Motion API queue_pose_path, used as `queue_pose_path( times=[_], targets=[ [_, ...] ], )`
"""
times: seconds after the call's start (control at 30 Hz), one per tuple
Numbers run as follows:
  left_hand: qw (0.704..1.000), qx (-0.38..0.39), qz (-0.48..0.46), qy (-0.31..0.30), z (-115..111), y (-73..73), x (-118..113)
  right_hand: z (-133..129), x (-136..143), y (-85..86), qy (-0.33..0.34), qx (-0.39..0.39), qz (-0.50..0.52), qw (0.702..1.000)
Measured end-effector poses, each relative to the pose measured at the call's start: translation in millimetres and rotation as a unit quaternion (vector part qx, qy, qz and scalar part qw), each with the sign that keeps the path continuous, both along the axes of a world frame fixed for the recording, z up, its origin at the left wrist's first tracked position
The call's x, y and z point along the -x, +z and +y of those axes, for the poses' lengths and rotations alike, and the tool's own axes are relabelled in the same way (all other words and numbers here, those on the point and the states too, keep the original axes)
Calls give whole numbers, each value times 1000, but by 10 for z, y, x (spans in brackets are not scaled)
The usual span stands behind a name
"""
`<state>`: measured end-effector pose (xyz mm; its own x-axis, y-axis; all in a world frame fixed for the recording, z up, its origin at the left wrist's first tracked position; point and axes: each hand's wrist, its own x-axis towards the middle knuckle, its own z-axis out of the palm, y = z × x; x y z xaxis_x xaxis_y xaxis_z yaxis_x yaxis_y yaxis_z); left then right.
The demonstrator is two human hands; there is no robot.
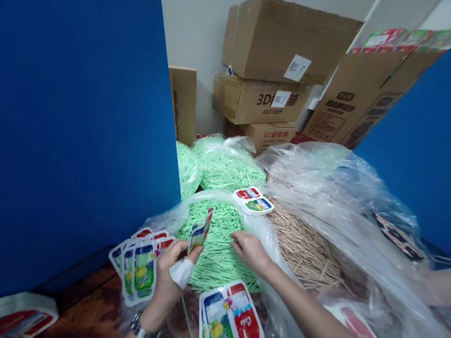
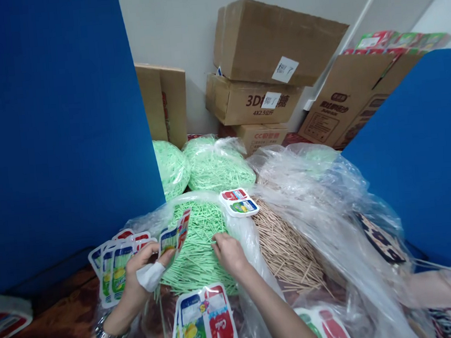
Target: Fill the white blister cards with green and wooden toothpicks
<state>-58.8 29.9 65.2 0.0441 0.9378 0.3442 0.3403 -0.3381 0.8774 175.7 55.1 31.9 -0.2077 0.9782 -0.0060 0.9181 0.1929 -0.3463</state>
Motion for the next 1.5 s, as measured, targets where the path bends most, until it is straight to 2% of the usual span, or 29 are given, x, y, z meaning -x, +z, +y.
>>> queue_pose_path(
  times=[0.1, 0.27, 0.4, 0.5, 0.6, 0.73, 0.83, 0.93, 1.0, 1.07, 1.1, 1.13, 1.2, 1.27, 1.37, 1.5],
  targets=[
    [1000, -5, 1, 6, -12, 10, 20, 74, 90, -119, -9, 11, -41, 999],
    [1000, 4, -7, 20, -17, -45, 74, 96, 168, 0, 8, 10, -94, 996],
    [998, -10, -9, 53, -2, -47, 74, -35, 342, 66, 91, 22, -119, 989],
    [999, -20, -12, 46, -10, -7, 61, -119, 448, 38, 137, 37, -142, 980],
    [999, -25, -7, 31, -22, -8, 71, -140, 416, 22, 150, 31, -160, 975],
    [999, -24, 4, 24, -21, -93, 74, -135, 311, -4, 186, 20, -159, 970],
    [998, -52, 19, 13, -27, -130, 43, -137, 290, -45, 199, 10, -141, 970],
    [996, -82, 27, -20, -49, -119, 21, -135, 219, 2, 187, -8, -107, 976],
    [995, -89, 29, -37, -66, -106, 19, -142, 119, 130, 174, -23, -76, 982],
    [996, -81, 31, -37, -79, -101, 15, -167, 22, 329, 138, -49, 17, 989],
    [997, -68, 33, -33, -84, -100, 6, -187, -6, 444, 101, -70, 110, 986],
    [998, -52, 36, -31, -90, -99, -9, -210, -13, 561, 59, -94, 207, 972],
    [998, -18, 41, -33, -103, -97, -57, -259, 40, 777, -12, -144, 365, 920],
    [998, 6, 43, -50, -119, -92, -121, -294, 152, 931, -24, -178, 444, 878],
    [996, 19, 33, -79, -147, -89, -202, -304, 314, 1010, 31, -222, 465, 856],
    [996, 25, 20, -89, -167, -104, -230, -291, 392, 942, 71, -249, 411, 874]
  ],
)
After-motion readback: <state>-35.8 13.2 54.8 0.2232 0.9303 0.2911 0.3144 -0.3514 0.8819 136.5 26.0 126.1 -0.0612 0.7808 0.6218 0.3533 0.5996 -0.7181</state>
